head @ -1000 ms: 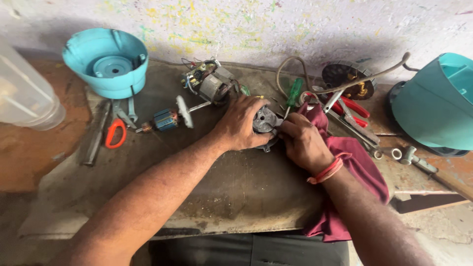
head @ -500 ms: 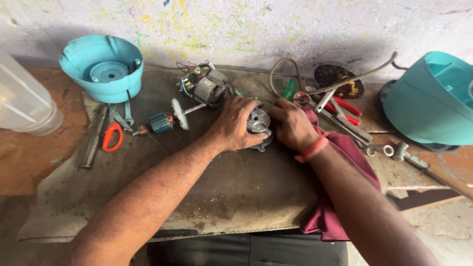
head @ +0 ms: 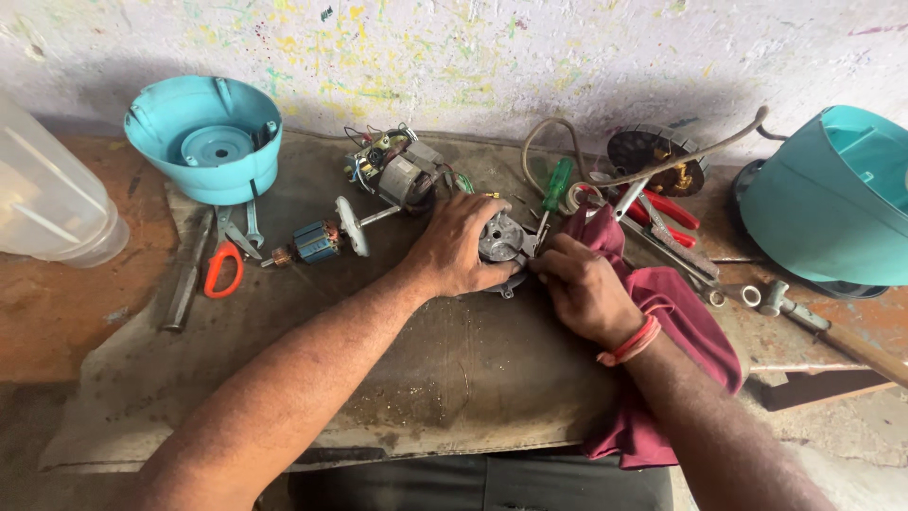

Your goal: The person cleans a small motor housing with a red cloth, then uses a green screwdriver to adjust internal components. The person repeatedly wipes and manipulates the motor parts on a cluttered workbench.

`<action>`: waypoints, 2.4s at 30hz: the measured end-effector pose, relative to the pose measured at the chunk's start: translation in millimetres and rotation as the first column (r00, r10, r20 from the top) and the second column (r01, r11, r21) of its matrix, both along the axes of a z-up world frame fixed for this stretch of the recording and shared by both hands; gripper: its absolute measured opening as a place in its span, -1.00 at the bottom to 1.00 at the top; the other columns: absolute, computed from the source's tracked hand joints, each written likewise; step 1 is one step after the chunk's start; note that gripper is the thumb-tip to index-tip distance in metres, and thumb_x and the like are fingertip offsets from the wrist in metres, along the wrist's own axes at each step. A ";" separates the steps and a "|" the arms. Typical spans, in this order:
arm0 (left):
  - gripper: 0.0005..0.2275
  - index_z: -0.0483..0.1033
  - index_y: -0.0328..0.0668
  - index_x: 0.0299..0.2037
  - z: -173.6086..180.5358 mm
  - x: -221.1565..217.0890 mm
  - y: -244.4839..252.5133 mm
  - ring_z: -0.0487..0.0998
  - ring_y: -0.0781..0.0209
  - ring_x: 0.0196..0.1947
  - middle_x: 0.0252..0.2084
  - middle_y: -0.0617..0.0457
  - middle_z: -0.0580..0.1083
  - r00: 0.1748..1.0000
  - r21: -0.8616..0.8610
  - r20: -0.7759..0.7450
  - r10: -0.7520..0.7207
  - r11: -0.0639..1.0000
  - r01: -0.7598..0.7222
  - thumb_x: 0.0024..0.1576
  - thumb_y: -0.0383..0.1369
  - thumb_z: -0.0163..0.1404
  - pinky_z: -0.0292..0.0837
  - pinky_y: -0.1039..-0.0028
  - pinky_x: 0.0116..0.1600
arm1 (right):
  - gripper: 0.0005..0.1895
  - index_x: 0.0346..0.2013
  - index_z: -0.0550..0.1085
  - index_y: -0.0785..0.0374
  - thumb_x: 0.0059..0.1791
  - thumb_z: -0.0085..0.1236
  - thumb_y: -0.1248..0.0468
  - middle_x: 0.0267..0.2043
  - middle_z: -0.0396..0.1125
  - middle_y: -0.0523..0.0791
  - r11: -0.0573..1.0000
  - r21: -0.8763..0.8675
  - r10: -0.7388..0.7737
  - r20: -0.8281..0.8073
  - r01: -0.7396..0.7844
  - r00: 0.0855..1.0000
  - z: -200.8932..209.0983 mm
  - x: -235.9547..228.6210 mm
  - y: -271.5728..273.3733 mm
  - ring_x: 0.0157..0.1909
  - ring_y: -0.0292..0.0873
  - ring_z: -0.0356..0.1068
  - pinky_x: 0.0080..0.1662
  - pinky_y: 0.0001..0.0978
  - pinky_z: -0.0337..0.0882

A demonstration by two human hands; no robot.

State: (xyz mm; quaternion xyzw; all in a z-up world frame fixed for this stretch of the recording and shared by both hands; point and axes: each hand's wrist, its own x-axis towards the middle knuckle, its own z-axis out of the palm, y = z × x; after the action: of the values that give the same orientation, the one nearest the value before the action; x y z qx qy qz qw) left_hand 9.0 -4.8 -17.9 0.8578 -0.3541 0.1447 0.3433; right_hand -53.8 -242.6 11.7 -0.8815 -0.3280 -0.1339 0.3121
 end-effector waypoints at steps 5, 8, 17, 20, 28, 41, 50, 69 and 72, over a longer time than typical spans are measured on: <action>-0.26 0.35 -0.32 0.26 -1.7 3.8 1.5 0.31 -0.17 0.30 0.25 -0.24 0.38 1.000 0.003 -0.022 0.003 1.000 -0.003 -0.07 -0.02 0.25 0.08 -0.01 0.42 | -0.79 -0.13 0.61 0.30 0.00 0.14 0.54 -0.16 0.49 -0.04 0.949 0.316 0.073 -0.165 -0.018 0.984 -5.5 10.4 -27.7 -0.09 -0.09 0.46 0.01 -0.28 0.43; -0.26 0.37 -0.34 0.24 2.6 0.4 1.8 0.33 -0.16 0.28 0.23 -0.26 0.40 0.999 -0.009 0.037 0.008 1.000 -0.007 -0.06 0.01 0.25 0.11 -0.02 0.41 | -0.75 0.02 0.50 0.41 0.09 -0.06 0.56 0.05 0.47 -0.03 0.399 0.880 0.300 -0.389 0.256 0.871 -10.9 16.5 -39.2 0.05 -0.17 0.46 0.16 -0.33 0.44; -0.37 0.31 -0.37 0.32 35.3 -15.8 -28.9 0.51 -0.09 0.18 0.17 -0.20 0.47 0.917 -0.140 0.399 0.016 0.989 0.043 0.17 -0.09 0.22 0.34 0.03 0.36 | -0.63 0.13 0.42 0.38 0.03 -0.02 0.61 0.01 0.46 -0.02 0.163 0.972 0.452 -0.224 0.167 0.863 -19.9 26.5 -65.6 0.02 -0.14 0.47 0.13 -0.32 0.44; -0.33 0.25 -0.47 0.32 50.1 -15.9 -55.0 0.55 -0.15 0.09 0.16 -0.31 0.45 0.949 -0.213 0.282 -0.139 0.956 0.204 0.11 -0.20 0.26 0.49 0.14 0.20 | -0.70 0.09 0.43 0.42 0.07 0.01 0.60 0.03 0.46 -0.01 0.228 0.965 0.454 -0.226 0.132 0.862 -21.7 24.4 -66.2 0.06 -0.15 0.46 0.19 -0.33 0.44; -0.75 0.50 -0.23 0.00 65.5 -2.4 -89.1 0.67 -0.03 -0.17 -0.17 -0.08 0.58 0.988 -0.332 0.051 -0.144 0.931 0.152 0.17 -0.36 0.19 0.56 0.25 -0.11 | -0.58 0.05 0.44 0.37 -0.04 0.31 0.27 -0.01 0.46 -0.06 0.519 0.838 0.052 -0.229 0.170 0.972 -0.9 9.0 -50.4 0.02 -0.16 0.45 0.10 -0.35 0.45; -0.78 0.43 -0.27 -0.07 60.5 1.2 -86.4 0.66 0.00 -0.19 -0.21 -0.07 0.55 0.984 -0.511 0.176 -0.035 0.851 0.122 0.24 -0.33 0.17 0.55 0.28 -0.13 | -0.81 -0.23 0.54 0.37 -0.01 0.26 0.27 -0.29 0.46 0.04 0.915 0.129 -0.394 0.087 0.382 0.915 54.2 -21.3 -69.2 -0.33 -0.10 0.42 -0.23 -0.30 0.38; -0.76 0.48 -0.28 -0.18 53.2 4.9 -90.4 0.66 0.03 -0.28 -0.29 -0.08 0.56 0.995 -0.321 0.103 0.010 0.947 0.024 0.16 -0.29 0.23 0.57 0.27 -0.24 | -0.61 0.06 0.51 0.49 0.13 0.04 0.18 0.15 0.47 0.09 0.270 0.947 0.205 -0.235 0.176 0.950 97.4 -30.4 -76.6 0.12 -0.07 0.51 0.28 -0.22 0.46; -0.70 0.50 -0.33 0.07 44.1 14.8 -59.1 0.54 -0.20 0.02 -0.03 -0.24 0.55 0.975 0.041 -0.014 0.223 0.974 -0.222 0.14 -0.44 -0.01 0.36 0.08 0.22 | -0.56 0.03 0.49 0.23 -0.15 0.03 0.33 0.05 0.30 0.05 0.820 -0.436 -0.212 0.368 0.370 0.905 22.1 0.4 14.7 0.10 0.13 0.31 0.00 -0.04 0.35; -0.64 0.46 -0.39 0.11 33.8 19.4 -60.2 0.50 -0.27 0.05 0.01 -0.27 0.52 0.961 0.083 -0.080 0.264 0.963 -0.257 0.09 -0.49 -0.06 0.36 0.05 0.20 | -0.59 0.05 0.50 0.24 -0.07 -0.04 0.27 0.01 0.27 0.04 0.804 -0.489 -0.143 0.394 0.339 0.908 11.9 7.6 24.3 0.11 0.13 0.25 -0.03 -0.07 0.31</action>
State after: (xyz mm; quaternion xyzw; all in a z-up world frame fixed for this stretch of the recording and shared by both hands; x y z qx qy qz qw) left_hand 28.4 -65.1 15.9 0.9143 -0.2272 0.1371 0.3060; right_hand -46.2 -218.3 23.6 -0.9318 -0.2844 -0.2230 -0.0335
